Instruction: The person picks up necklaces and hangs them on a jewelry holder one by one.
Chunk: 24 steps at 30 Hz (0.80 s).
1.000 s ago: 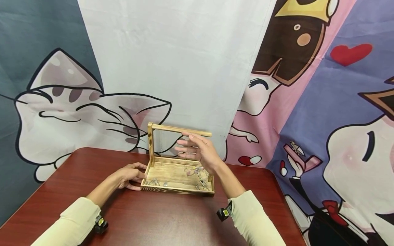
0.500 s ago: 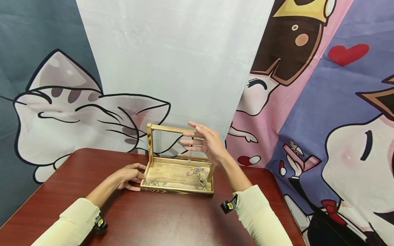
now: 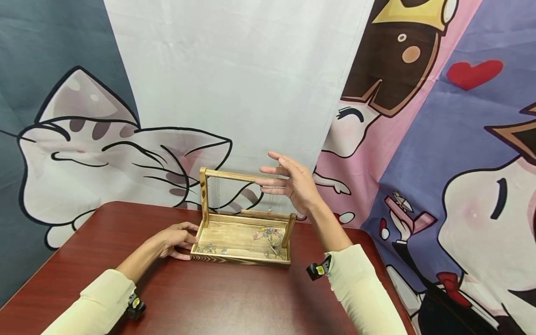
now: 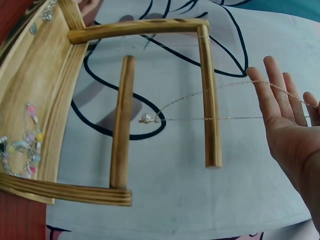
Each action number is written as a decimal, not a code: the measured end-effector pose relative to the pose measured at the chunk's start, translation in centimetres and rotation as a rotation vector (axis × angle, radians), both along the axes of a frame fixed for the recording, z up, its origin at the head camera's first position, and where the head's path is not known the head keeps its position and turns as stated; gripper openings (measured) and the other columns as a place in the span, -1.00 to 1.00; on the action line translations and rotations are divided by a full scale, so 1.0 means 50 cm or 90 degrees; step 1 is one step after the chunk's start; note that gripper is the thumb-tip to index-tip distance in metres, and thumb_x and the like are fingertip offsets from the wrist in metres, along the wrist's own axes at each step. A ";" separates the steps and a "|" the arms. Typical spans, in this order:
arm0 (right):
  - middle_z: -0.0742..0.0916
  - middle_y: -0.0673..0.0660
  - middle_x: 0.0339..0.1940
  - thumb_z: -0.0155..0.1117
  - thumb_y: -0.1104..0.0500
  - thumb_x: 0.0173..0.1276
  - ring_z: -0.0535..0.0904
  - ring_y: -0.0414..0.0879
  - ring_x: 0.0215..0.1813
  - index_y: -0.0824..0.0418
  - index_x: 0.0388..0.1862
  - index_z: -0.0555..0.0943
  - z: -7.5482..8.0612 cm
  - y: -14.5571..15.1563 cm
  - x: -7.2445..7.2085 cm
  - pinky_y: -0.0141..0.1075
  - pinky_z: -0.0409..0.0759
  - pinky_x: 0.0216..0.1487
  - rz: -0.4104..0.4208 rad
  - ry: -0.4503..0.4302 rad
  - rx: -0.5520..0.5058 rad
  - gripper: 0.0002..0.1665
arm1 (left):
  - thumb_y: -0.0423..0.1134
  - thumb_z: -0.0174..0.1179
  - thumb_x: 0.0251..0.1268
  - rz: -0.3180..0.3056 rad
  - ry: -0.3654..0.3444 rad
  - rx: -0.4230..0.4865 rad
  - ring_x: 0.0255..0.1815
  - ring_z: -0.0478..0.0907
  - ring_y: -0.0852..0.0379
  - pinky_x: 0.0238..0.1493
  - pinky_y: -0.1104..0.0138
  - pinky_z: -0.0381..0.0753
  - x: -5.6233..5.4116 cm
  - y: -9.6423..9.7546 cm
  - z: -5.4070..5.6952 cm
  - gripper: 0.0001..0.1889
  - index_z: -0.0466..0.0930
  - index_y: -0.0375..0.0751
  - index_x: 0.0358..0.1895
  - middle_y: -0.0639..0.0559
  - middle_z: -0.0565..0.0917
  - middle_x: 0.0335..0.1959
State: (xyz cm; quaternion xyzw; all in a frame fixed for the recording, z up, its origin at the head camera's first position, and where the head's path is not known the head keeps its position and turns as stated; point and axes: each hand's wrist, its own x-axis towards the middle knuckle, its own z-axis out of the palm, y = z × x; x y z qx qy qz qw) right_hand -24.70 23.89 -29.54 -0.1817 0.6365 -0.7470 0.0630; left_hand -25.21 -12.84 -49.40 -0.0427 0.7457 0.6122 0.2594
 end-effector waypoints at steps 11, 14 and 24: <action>0.93 0.08 0.07 -0.13 -0.02 0.95 0.95 0.10 0.02 0.22 0.83 0.28 0.005 0.029 -0.024 0.09 0.91 0.16 -0.053 0.001 -0.023 -0.34 | -0.41 0.27 0.59 -0.002 0.004 0.000 0.06 0.80 -0.07 -0.12 0.03 0.93 0.001 0.000 -0.003 -0.43 0.36 -0.31 0.55 -0.27 0.79 0.06; 0.93 0.07 0.06 -0.14 -0.01 0.95 0.95 0.10 0.01 0.22 0.82 0.29 0.000 0.035 -0.028 0.10 0.90 0.18 -0.063 -0.002 -0.029 -0.35 | -0.41 0.26 0.59 -0.002 0.004 0.002 0.04 0.80 -0.07 -0.11 0.02 0.92 0.002 0.001 -0.002 -0.44 0.35 -0.30 0.55 -0.28 0.79 0.06; 0.92 0.06 0.03 -0.14 -0.02 0.95 0.96 0.05 -0.03 0.18 0.82 0.30 -0.033 0.057 -0.049 0.01 0.93 0.13 -0.094 -0.033 -0.036 -0.36 | -0.41 0.27 0.60 0.002 0.000 0.004 0.02 0.81 -0.04 -0.12 0.04 0.91 0.002 -0.001 -0.005 -0.46 0.37 -0.30 0.54 -0.26 0.83 0.03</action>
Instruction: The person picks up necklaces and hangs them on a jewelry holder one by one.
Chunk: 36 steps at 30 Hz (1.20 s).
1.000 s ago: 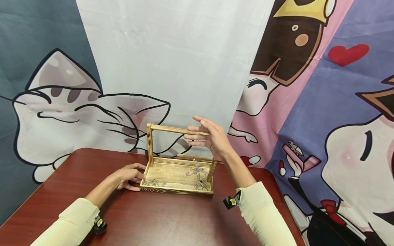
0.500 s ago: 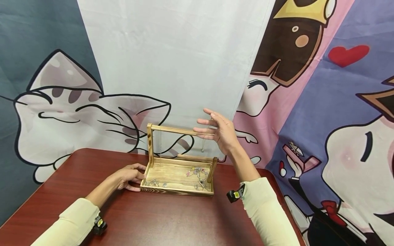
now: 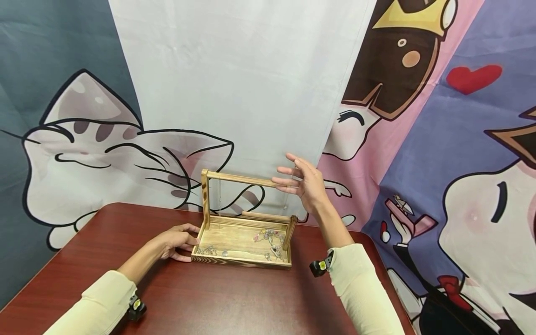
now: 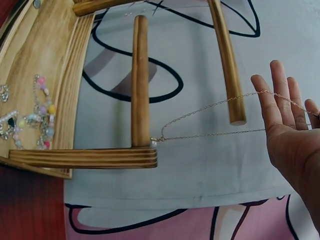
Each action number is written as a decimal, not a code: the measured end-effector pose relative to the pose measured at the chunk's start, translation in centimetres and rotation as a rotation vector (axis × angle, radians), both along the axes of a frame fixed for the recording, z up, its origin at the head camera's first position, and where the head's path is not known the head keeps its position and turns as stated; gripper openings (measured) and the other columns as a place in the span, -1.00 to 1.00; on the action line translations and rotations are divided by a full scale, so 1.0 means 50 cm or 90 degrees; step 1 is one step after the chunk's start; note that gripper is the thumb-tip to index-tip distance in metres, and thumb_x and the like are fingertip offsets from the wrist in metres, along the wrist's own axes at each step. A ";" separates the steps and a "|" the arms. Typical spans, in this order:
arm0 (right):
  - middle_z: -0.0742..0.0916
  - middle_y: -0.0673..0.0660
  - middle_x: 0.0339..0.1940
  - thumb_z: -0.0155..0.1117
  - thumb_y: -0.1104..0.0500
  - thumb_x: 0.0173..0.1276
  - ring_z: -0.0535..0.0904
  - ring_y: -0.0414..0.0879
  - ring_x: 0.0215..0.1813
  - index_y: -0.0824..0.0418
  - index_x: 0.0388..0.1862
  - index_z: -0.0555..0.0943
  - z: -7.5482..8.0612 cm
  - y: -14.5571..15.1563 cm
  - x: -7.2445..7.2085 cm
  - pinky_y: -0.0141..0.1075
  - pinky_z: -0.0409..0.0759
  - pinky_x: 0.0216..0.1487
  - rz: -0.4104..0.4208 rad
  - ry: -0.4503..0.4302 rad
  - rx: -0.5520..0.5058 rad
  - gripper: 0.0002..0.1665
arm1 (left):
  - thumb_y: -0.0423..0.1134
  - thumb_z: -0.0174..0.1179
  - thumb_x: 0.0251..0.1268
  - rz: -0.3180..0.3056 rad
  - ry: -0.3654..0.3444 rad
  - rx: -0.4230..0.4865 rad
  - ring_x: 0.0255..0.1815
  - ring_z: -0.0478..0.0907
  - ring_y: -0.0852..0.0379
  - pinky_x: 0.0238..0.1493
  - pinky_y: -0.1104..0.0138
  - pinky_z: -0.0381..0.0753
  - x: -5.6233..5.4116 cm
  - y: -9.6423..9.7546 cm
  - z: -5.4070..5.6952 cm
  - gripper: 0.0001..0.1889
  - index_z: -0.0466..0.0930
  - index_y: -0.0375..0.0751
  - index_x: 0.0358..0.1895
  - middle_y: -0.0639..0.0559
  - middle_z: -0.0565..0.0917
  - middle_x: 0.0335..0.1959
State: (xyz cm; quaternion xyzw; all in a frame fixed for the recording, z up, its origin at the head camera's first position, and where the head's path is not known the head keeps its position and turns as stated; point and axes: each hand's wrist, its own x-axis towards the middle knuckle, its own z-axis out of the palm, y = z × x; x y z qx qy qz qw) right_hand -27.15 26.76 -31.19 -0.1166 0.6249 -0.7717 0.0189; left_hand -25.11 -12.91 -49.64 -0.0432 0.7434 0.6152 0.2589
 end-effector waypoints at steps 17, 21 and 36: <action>0.93 0.11 -0.03 -0.07 -0.04 0.94 0.96 0.08 -0.08 0.21 0.75 0.41 -0.048 -0.016 -0.029 0.02 0.94 0.10 -0.008 -0.034 -0.004 -0.39 | -0.43 0.26 0.58 0.001 0.002 0.001 0.02 0.80 -0.05 -0.12 0.03 0.91 0.001 0.001 -0.001 -0.43 0.35 -0.30 0.55 -0.26 0.81 0.02; 0.93 0.12 0.00 -0.09 -0.04 0.94 0.96 0.05 -0.06 0.21 0.76 0.39 -0.052 -0.032 -0.029 0.00 0.94 0.09 0.007 -0.033 0.014 -0.38 | -0.43 0.26 0.58 0.002 0.001 0.003 0.02 0.79 -0.06 -0.11 0.02 0.91 0.002 0.000 0.003 -0.43 0.35 -0.31 0.55 -0.26 0.81 0.02; 0.93 0.09 0.02 -0.08 -0.07 0.94 0.95 0.02 -0.05 0.22 0.75 0.41 -0.071 -0.092 -0.024 0.09 0.91 0.19 0.047 -0.033 0.068 -0.37 | -0.43 0.25 0.59 0.001 0.001 0.000 0.02 0.80 -0.05 -0.13 0.02 0.91 0.002 0.001 0.004 -0.44 0.35 -0.31 0.56 -0.27 0.82 0.03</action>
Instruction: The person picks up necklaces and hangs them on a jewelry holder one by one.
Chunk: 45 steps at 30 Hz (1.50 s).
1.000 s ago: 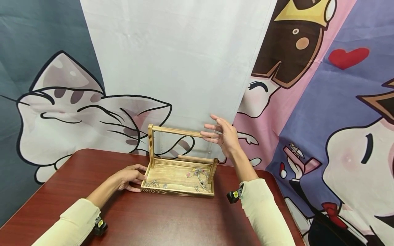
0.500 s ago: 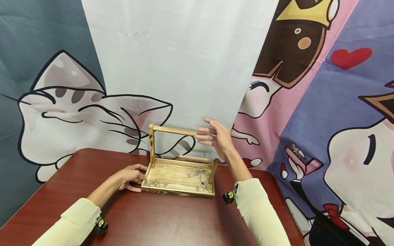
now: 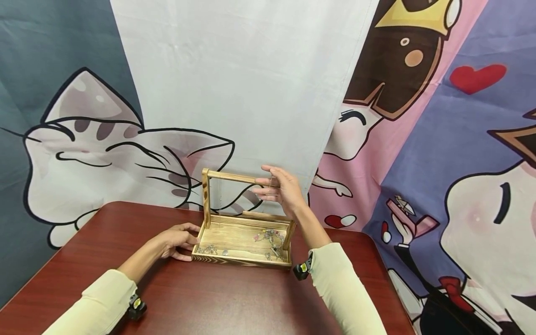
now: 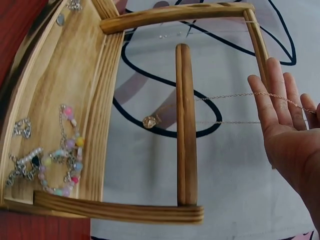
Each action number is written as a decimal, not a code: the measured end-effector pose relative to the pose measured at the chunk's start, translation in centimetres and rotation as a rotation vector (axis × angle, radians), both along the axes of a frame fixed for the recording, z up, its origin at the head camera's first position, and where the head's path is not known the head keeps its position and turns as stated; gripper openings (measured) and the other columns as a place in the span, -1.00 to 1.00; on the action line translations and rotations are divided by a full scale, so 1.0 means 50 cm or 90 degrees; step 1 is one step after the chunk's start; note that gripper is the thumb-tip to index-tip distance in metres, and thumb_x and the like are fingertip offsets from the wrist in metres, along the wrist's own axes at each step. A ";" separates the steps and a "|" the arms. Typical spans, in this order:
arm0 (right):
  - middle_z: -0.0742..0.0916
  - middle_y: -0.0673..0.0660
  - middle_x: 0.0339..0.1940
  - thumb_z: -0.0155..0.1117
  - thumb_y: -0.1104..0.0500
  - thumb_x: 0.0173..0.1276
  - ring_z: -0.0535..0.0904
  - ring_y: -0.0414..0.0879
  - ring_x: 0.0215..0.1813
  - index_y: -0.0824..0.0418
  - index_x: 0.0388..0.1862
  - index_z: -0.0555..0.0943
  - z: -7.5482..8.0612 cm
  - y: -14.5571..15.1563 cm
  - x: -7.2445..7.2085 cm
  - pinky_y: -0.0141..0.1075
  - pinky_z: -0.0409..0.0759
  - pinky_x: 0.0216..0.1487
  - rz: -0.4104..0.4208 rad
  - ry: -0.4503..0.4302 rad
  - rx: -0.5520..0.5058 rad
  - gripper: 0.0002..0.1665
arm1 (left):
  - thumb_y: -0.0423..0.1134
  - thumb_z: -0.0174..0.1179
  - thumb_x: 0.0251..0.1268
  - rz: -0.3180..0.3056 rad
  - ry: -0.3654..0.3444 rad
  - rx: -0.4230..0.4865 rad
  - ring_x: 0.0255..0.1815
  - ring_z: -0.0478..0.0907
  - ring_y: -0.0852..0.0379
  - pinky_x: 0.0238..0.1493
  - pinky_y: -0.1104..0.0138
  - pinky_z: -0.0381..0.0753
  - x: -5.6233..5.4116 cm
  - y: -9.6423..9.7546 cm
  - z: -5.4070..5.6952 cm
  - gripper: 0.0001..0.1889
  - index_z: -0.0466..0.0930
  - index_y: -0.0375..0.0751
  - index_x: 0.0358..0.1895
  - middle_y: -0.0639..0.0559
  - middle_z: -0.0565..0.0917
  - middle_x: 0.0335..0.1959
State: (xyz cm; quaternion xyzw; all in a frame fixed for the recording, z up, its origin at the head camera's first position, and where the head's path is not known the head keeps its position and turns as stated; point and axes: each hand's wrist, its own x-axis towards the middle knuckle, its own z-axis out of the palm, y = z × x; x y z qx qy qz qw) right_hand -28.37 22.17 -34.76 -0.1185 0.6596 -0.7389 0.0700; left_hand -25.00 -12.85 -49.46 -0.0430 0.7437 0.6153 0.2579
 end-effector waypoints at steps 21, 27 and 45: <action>0.83 0.40 0.26 -0.11 -0.07 0.94 0.94 0.06 -0.02 0.24 0.74 0.41 -0.010 -0.074 0.000 0.16 0.85 0.30 0.033 0.005 0.013 -0.36 | -0.41 0.26 0.60 -0.011 0.010 -0.002 0.09 0.79 -0.09 -0.14 0.05 0.93 0.002 -0.003 0.000 -0.44 0.35 -0.32 0.56 -0.28 0.77 0.08; 0.91 0.11 0.04 -0.09 -0.07 0.93 0.94 0.03 -0.01 0.24 0.73 0.42 -0.012 -0.095 -0.003 0.14 0.86 0.30 0.041 0.004 0.016 -0.36 | -0.42 0.26 0.60 -0.011 0.010 -0.001 0.09 0.79 -0.09 -0.14 0.04 0.94 0.001 -0.003 -0.002 -0.44 0.35 -0.32 0.56 -0.28 0.78 0.07; 0.81 0.44 0.31 -0.02 -0.05 0.90 0.93 -0.01 -0.02 0.25 0.71 0.46 -0.022 -0.158 -0.005 0.06 0.87 0.30 0.056 -0.015 0.016 -0.38 | -0.43 0.25 0.60 -0.012 0.007 0.000 0.05 0.80 -0.04 -0.15 0.04 0.92 -0.001 -0.003 -0.003 -0.44 0.35 -0.32 0.55 -0.29 0.80 0.08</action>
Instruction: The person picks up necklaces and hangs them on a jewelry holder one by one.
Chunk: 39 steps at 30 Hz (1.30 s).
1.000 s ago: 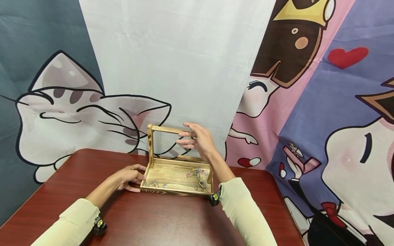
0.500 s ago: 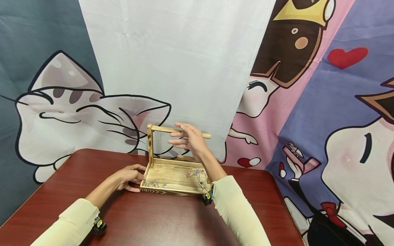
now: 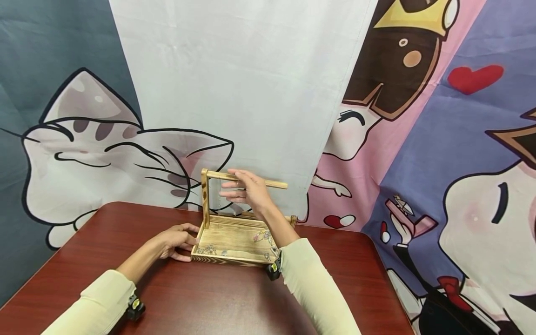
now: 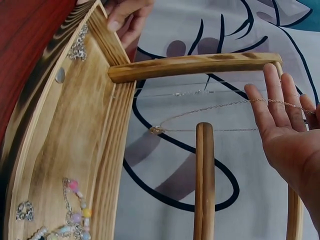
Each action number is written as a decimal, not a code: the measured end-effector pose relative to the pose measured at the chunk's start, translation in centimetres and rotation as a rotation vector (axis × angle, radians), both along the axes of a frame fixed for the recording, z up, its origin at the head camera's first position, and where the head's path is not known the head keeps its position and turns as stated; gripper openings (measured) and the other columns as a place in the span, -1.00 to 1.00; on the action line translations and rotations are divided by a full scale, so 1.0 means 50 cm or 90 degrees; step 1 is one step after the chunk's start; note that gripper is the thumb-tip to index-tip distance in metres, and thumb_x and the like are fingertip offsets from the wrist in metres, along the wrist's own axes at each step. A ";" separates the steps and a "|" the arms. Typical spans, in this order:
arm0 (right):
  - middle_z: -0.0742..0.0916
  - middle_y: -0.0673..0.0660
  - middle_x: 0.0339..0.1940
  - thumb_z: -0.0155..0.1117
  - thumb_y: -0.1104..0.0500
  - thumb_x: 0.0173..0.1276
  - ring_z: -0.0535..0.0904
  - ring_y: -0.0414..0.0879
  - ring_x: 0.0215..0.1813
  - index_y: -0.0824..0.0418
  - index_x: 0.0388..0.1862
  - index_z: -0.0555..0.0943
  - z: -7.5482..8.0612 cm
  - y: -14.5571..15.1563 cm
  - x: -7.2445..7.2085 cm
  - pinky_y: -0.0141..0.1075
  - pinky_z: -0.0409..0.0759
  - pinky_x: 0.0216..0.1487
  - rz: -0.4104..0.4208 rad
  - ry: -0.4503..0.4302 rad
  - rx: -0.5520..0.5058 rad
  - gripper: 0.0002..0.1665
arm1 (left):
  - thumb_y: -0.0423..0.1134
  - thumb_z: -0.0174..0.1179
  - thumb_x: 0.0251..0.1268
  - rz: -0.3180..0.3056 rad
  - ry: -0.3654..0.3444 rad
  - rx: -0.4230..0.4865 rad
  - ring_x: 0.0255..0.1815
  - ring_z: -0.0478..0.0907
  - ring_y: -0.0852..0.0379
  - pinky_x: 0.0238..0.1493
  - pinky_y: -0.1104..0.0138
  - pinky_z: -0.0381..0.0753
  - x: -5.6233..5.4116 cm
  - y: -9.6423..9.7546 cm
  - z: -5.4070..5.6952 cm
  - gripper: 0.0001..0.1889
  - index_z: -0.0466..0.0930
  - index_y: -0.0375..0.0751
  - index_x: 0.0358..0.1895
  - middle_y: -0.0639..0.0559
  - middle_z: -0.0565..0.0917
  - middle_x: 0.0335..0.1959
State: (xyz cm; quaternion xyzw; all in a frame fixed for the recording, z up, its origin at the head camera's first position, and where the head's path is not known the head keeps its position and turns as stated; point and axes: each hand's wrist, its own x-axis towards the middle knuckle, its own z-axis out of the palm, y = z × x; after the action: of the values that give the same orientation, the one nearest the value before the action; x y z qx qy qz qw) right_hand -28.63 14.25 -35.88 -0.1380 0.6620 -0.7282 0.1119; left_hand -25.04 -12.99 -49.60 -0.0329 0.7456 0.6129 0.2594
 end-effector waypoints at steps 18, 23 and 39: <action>0.89 0.32 0.17 0.01 -0.02 0.89 0.93 0.07 0.07 0.20 0.57 0.61 -0.023 -0.043 0.004 0.17 0.77 0.45 0.015 0.004 -0.013 -0.48 | -0.43 0.26 0.59 0.003 -0.005 0.001 0.08 0.80 -0.08 -0.13 0.03 0.92 0.004 0.001 0.004 -0.43 0.35 -0.32 0.56 -0.29 0.80 0.07; 0.90 0.30 0.13 0.06 0.04 0.86 0.91 0.12 0.15 0.31 0.49 0.64 -0.035 -0.045 0.007 0.10 0.76 0.48 -0.001 0.022 0.016 -0.50 | -0.43 0.26 0.59 0.003 -0.001 0.001 0.08 0.80 -0.07 -0.16 0.05 0.93 0.004 0.000 0.003 -0.44 0.36 -0.32 0.55 -0.29 0.81 0.06; 0.93 0.14 0.15 0.24 -0.02 0.79 0.85 0.08 0.26 0.15 0.25 0.85 -0.072 -0.031 0.035 0.11 0.79 0.39 -0.128 0.237 0.367 -0.61 | -0.42 0.26 0.61 0.005 -0.004 -0.001 0.14 0.78 -0.12 -0.12 0.03 0.93 0.003 0.002 0.004 -0.44 0.36 -0.32 0.57 -0.29 0.77 0.11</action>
State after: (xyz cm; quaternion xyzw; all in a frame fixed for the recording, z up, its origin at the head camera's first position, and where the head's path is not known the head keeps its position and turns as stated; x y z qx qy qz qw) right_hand -26.89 12.69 -39.46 -0.1655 0.8596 -0.4809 -0.0485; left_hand -24.87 -12.91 -49.38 -0.0379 0.7454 0.6130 0.2592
